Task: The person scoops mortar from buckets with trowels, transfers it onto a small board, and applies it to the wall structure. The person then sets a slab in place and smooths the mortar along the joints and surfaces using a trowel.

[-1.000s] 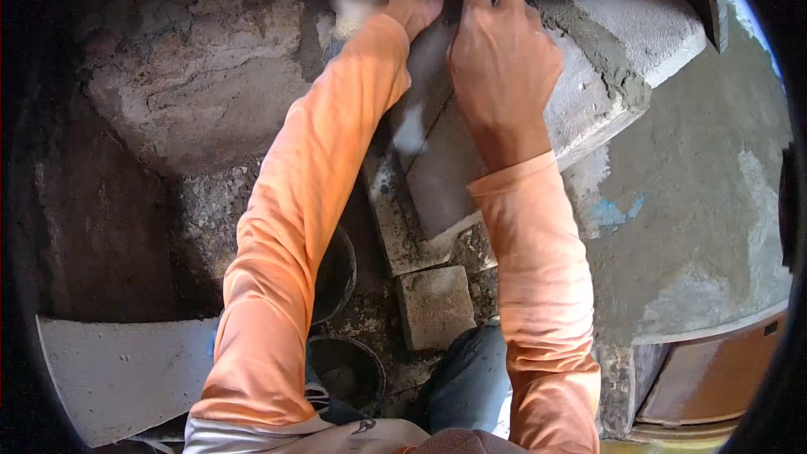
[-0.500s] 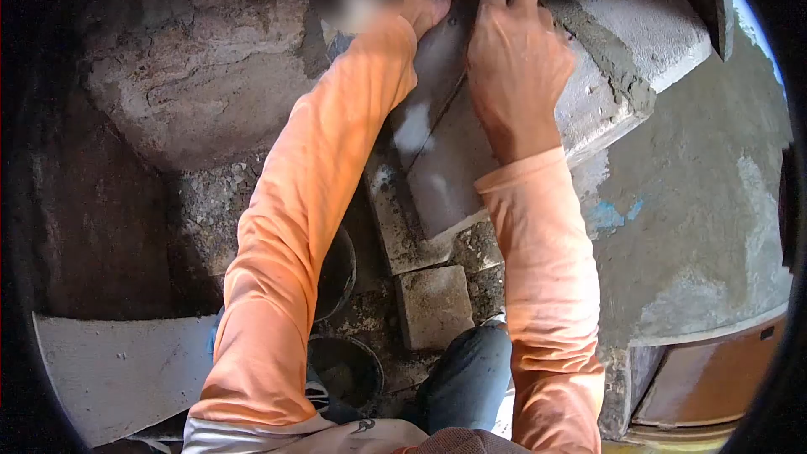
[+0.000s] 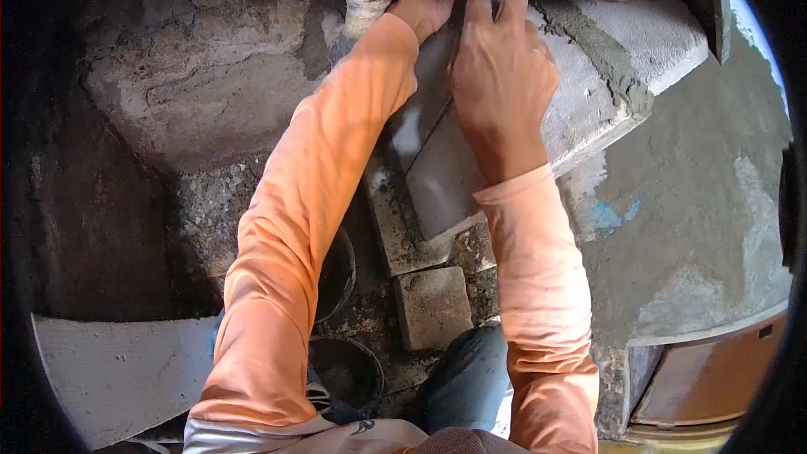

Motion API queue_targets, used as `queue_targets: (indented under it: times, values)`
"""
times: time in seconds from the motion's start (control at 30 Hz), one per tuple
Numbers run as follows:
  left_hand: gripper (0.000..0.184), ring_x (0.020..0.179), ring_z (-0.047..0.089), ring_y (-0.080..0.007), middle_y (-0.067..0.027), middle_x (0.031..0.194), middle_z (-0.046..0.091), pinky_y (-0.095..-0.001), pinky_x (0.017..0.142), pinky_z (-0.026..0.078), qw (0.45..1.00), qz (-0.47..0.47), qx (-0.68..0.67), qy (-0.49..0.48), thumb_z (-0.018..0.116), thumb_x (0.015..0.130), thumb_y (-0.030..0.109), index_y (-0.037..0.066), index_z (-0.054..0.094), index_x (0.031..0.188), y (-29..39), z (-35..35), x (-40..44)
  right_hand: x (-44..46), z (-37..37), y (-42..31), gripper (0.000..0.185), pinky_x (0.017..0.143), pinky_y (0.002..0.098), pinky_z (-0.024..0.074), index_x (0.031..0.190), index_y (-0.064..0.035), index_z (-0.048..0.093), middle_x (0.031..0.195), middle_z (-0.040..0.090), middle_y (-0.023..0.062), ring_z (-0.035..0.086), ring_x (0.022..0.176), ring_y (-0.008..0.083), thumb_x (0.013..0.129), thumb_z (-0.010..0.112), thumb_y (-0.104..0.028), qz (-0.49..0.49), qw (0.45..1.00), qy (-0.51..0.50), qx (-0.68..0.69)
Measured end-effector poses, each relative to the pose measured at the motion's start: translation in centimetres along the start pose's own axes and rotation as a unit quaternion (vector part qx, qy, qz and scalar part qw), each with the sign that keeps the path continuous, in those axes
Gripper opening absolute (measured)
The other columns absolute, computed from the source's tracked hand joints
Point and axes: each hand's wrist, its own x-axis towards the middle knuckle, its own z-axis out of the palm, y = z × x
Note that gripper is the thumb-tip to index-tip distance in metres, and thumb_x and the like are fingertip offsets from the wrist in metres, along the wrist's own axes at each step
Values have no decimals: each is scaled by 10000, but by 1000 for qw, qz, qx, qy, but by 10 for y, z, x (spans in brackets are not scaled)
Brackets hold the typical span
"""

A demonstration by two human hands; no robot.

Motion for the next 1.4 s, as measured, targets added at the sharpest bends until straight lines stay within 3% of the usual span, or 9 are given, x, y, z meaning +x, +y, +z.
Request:
queue_targets:
  times: [0.2, 0.3, 0.43, 0.5, 0.7, 0.9, 0.97, 1.07, 1.4]
  values:
    - [435, 1427, 422, -317, -149, 1553, 469, -405, 1211, 291, 649, -53, -756, 69, 460, 1069, 142, 26, 480, 1488, -20, 33, -1, 17, 12, 23, 124, 612, 482, 584, 985, -78, 646, 1020, 604, 153, 717, 814, 355, 910, 591, -160, -6, 998, -41, -47]
    - [462, 1406, 453, -314, -127, 1534, 497, -399, 1202, 317, 986, 63, -114, 104, 489, 1063, 166, 31, 461, 1503, -26, 29, -14, 12, 5, 14, 69, 617, 426, 586, 801, -64, 663, 887, 606, 123, 705, 765, 308, 833, 649, -123, -16, 999, 5, -44]
    - [440, 1302, 543, -299, -111, 1482, 542, -410, 1096, 462, 932, -23, -328, 155, 480, 1069, 180, 49, 470, 1489, -15, 39, -17, 13, 9, 18, 68, 623, 417, 577, 850, -66, 648, 920, 606, 115, 702, 760, 295, 850, 637, -133, -11, 998, -3, -64]
    - [662, 1555, 225, -387, -143, 1698, 218, -682, 1221, 256, 476, -138, -841, 218, 351, 1070, 422, 98, 210, 1630, -26, 73, -16, -3, -11, 14, 177, 617, 402, 549, 1028, -79, 674, 956, 597, 99, 684, 758, 269, 877, 629, -158, -3, 997, -13, -73]
    - [468, 1349, 536, -403, -190, 1424, 600, -604, 1182, 389, 371, -326, -791, 361, 296, 1061, 214, 37, 533, 1424, -12, 61, -39, -106, -73, 1, 548, 672, 444, 527, 1453, -150, 553, 1052, 610, 161, 656, 870, 340, 925, 689, -98, 130, 976, -144, 98]
    - [366, 1254, 597, -363, -174, 1323, 642, -510, 1113, 492, 401, -409, -754, 323, 411, 1049, 220, 24, 566, 1316, 25, 46, -98, -217, -127, 7, 486, 629, 299, 502, 1461, 37, 497, 1272, 669, 149, 645, 821, 184, 1018, 638, -105, 213, 919, -128, 307]
    - [351, 1221, 614, -354, -169, 1294, 649, -499, 1093, 507, 376, -457, -740, 319, 450, 1044, 239, 31, 564, 1302, 32, 46, -125, -240, -152, 2, 482, 569, 225, 457, 1477, 28, 488, 1218, 679, 114, 592, 715, 84, 1038, 615, -125, 573, 509, -154, 624]
    - [341, 1142, 642, -329, -151, 1221, 658, -474, 1059, 529, 457, -442, -723, 272, 515, 1025, 273, 44, 561, 1273, 39, 50, -178, -264, -167, 5, 508, 554, 186, 422, 1480, 25, 484, 1173, 685, 113, 548, 651, 39, 1039, 622, -186, 594, 460, -145, 644]
    - [302, 942, 656, -158, -36, 1090, 658, -308, 803, 568, 575, -640, -510, 25, 596, 1002, 348, 101, 603, 1177, 78, -75, -300, -213, -155, 51, 446, 1041, 371, 470, 1408, 27, 538, 1329, 635, 181, 615, 1198, 251, 1013, 638, -155, 443, 641, -219, 587]
